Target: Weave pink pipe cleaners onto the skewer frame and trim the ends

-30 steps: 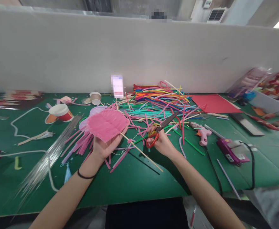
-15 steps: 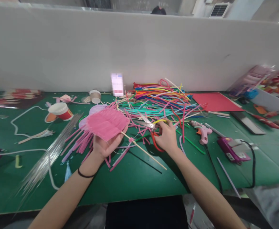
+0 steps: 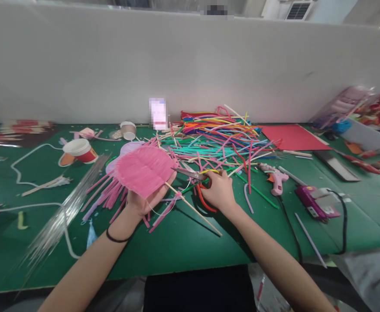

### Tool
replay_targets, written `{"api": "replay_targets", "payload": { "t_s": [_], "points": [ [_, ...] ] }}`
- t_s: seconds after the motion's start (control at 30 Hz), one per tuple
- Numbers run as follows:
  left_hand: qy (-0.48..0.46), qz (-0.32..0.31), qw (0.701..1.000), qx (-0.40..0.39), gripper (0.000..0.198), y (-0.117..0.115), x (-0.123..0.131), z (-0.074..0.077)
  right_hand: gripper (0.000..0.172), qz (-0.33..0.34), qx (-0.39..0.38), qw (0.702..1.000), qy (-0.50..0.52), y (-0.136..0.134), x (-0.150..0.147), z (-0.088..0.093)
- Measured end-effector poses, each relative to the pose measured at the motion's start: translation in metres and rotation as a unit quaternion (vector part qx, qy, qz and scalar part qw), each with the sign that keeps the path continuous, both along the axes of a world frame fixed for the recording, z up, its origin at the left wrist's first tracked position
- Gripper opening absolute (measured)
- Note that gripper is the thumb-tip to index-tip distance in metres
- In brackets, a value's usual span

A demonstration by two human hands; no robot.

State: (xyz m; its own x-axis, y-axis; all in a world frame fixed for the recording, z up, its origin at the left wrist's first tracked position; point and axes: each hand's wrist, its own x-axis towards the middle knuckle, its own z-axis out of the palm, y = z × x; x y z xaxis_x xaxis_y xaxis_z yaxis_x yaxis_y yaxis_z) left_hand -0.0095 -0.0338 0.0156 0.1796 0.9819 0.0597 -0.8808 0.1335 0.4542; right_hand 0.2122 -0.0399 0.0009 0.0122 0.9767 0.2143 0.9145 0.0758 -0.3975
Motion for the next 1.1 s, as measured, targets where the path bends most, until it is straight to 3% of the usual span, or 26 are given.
{"api": "replay_targets", "payload": {
  "t_s": [0.23,0.37,0.5,0.77,0.93,1.1],
  "points": [
    [-0.003,0.001,1.0,-0.003,0.078,-0.001,0.001,0.001,0.026,-0.016,0.01,1.0,0.005,0.001,0.001,-0.003],
    [0.011,-0.009,1.0,0.02,0.085,-0.001,0.0,-0.001,0.035,-0.011,0.034,0.999,0.007,0.0,-0.001,-0.004],
    [0.02,-0.011,1.0,0.02,0.077,-0.003,0.001,0.002,0.046,-0.015,0.023,1.0,-0.003,0.0,-0.004,-0.005],
    [-0.011,-0.014,1.0,0.021,0.083,0.001,-0.002,0.0,0.051,-0.01,0.059,0.998,-0.033,0.002,-0.002,-0.011],
    [-0.014,0.0,1.0,-0.006,0.075,0.002,-0.001,-0.001,0.045,-0.001,0.083,0.994,-0.077,0.005,0.003,-0.015],
    [0.002,0.018,1.0,0.02,0.084,0.002,0.003,0.001,0.036,0.002,0.077,0.993,-0.09,0.009,0.007,-0.019]
  ]
}}
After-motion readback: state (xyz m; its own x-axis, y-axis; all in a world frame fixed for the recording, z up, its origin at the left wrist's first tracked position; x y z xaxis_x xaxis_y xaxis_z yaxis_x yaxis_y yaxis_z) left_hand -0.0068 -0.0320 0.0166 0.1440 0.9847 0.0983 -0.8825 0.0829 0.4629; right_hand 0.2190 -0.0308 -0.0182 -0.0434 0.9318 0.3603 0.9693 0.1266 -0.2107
